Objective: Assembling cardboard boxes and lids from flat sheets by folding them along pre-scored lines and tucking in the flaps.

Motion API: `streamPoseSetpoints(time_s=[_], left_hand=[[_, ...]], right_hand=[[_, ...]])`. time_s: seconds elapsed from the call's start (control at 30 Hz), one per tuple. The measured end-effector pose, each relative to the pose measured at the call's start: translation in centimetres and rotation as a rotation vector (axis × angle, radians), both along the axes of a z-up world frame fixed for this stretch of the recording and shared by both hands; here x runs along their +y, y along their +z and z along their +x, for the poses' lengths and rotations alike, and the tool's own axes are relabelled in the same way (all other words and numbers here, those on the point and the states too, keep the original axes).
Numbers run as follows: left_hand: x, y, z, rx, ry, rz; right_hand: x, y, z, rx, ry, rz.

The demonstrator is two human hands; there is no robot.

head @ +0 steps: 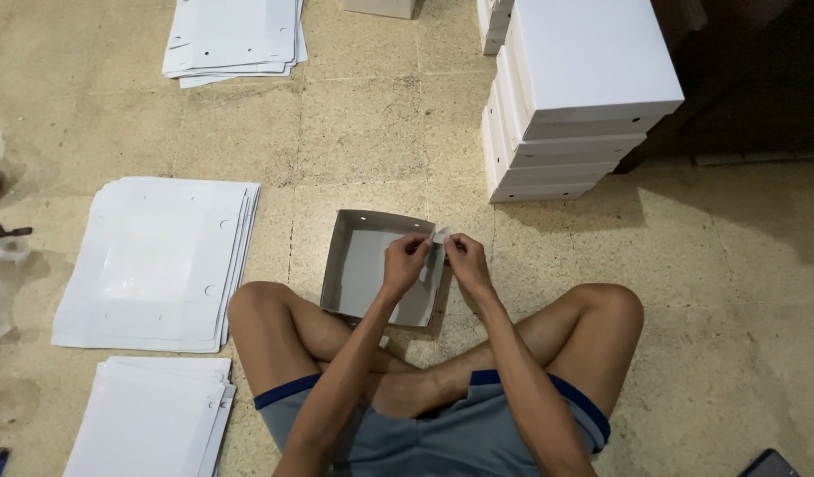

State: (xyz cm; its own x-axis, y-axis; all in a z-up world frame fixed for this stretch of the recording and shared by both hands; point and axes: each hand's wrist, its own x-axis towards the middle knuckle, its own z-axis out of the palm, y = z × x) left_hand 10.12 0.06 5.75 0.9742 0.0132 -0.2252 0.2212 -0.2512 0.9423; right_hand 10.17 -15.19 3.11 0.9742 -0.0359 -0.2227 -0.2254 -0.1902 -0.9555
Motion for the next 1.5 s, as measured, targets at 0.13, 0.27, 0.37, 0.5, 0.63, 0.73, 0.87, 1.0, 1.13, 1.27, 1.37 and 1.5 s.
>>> streamPoseSetpoints(time_s=[0.13,0.27,0.37,0.5,0.63,0.73,0.87,1.0,1.13,1.27,1.37,1.5], left_hand=[[-0.1,0.4,0.1,-0.04,-0.008,0.037],[-0.5,1.2,-0.3,-0.069,-0.026,0.039],[-1.0,1.1,-0.5,-0.078,-0.038,0.059],[-1.4,0.9,-0.9,-0.046,-0.02,0.055],[-2.1,0.8,-1.3,-0.042,0.013,0.031],[-2.7,0.9,-1.4,-0.048,-0.013,0.064],[-3.0,0.0,-1.5,-0.097,-0.035,0.138],[-3.2,-2.1,-1.2,-0.063,-0.048,0.067],[-3.5,-3.1,0.1,-0.05,0.049,0.161],[-4.3,-5.5,3.0,-0.014,0.076,0.529],[-4.5,-6.5,4.0,-0.019,0.044,0.62],[-4.5,-3.9,3.2,-0.064,0.038,0.611]], right_hand=[[0.0,-1.0,0.5,-0.031,0.008,0.007],[0.0,-1.3,0.3,-0.052,0.023,0.011],[0.3,-0.9,0.2,-0.056,0.026,0.011],[0.5,0.0,-0.1,-0.059,0.017,0.0],[1.1,1.2,-0.6,-0.005,-0.062,0.049],[0.7,-0.8,0.1,-0.033,-0.064,0.014],[0.4,-2.0,0.2,-0.081,-0.058,-0.05],[0.5,-2.6,0.3,-0.101,-0.057,-0.084],[0.9,-0.8,-0.1,-0.094,-0.034,-0.096],[1.6,2.5,-1.0,0.065,-0.116,0.007],[1.4,3.0,-1.4,0.128,-0.176,0.044],[0.5,1.7,-1.3,0.18,-0.246,0.086]])
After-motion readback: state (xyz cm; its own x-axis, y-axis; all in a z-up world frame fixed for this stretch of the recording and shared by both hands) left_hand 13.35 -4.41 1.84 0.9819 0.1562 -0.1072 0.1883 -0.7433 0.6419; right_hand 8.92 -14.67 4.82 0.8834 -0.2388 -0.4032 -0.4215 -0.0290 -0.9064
